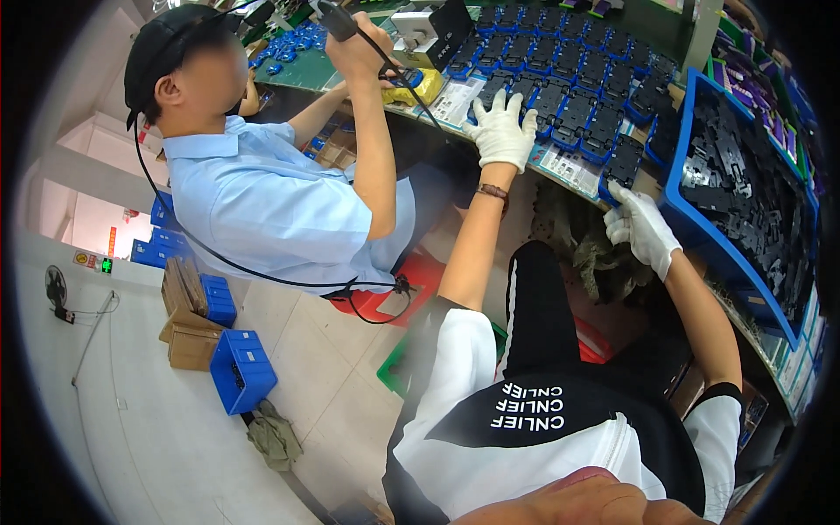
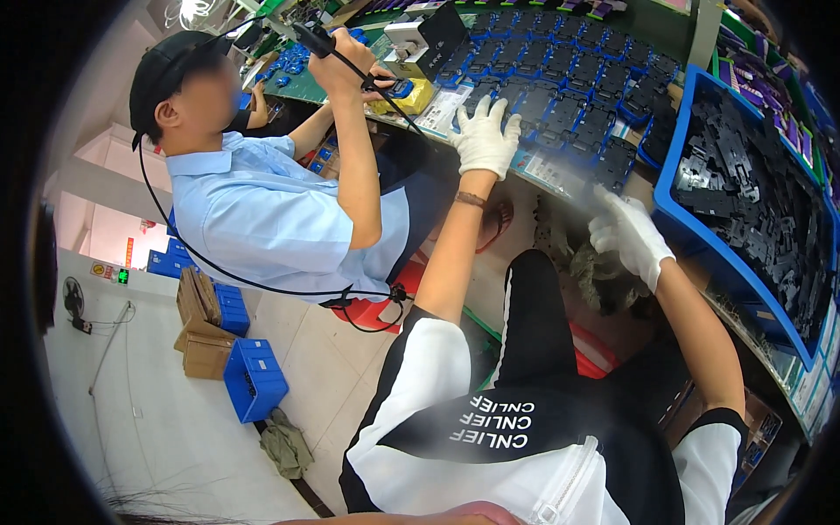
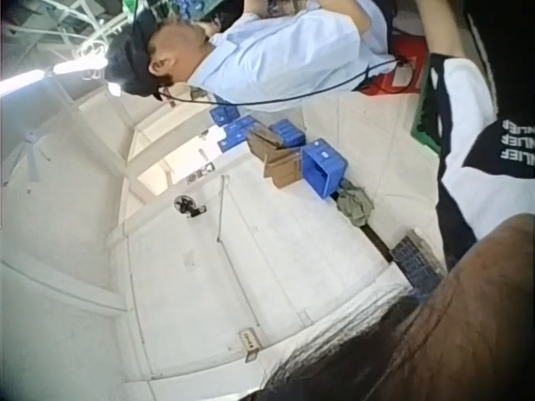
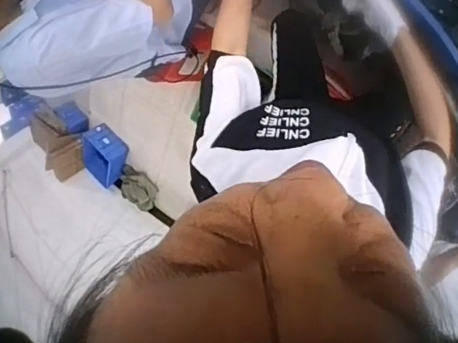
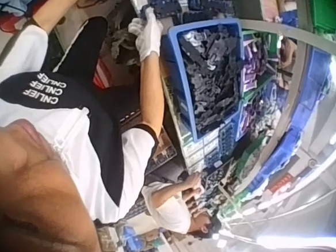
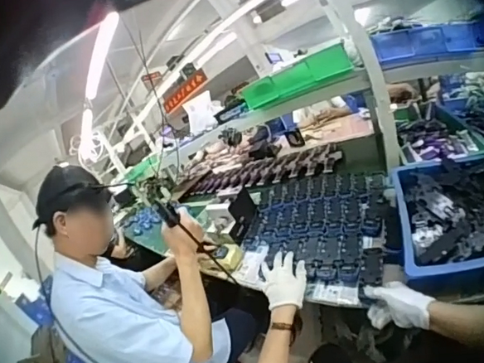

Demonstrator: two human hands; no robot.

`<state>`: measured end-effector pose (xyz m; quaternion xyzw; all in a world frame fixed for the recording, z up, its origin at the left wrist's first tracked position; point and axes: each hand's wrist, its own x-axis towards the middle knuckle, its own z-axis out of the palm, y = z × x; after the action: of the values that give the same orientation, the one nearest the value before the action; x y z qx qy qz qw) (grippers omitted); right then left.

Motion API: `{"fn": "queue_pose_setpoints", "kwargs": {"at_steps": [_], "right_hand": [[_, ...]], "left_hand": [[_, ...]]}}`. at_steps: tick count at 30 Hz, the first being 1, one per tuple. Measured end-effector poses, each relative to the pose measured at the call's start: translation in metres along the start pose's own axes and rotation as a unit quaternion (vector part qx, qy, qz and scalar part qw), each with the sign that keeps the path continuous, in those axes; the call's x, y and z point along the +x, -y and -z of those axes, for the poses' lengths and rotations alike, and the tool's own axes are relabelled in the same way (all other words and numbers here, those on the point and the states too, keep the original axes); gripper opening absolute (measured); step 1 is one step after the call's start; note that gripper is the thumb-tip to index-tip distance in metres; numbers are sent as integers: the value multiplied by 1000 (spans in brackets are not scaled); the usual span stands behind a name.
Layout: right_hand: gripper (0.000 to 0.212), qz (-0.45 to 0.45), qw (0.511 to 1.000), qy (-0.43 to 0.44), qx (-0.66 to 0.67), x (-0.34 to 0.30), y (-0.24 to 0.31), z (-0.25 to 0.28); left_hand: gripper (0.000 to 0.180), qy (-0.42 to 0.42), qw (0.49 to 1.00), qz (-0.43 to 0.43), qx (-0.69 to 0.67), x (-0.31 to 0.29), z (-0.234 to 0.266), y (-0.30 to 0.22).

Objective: The person assembles toy cars by taking chassis bases from the table, picking plastic components from a tray, and pressing them into the bases by hand.

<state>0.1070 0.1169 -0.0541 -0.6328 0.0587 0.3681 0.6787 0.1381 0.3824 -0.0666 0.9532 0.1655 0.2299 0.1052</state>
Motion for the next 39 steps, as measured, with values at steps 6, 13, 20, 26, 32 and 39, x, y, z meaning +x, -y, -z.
{"fn": "queue_pose_setpoints", "kwargs": {"at_steps": [6,13,20,26,32,39], "right_hand": [[45,28,999,7,-24,11,8,-14],[39,45,999,0,-8,46,36,-23],[61,186,982,2,42,-11,-23,0],[49,181,980,74,-16,-77,-116,-5],[39,59,995,-23,78,-65,-164,39],[42,-119,962,-20,244,-25,-167,69]], "left_hand": [[42,-48,998,-36,5,7,-6,20],[40,-98,994,-50,4,20,-10,44],[56,32,669,135,-730,-109,23,-7],[65,282,131,339,-888,-265,22,-83],[77,352,93,336,-869,-292,-9,-107],[68,394,148,330,-845,-255,-39,-122]]}}
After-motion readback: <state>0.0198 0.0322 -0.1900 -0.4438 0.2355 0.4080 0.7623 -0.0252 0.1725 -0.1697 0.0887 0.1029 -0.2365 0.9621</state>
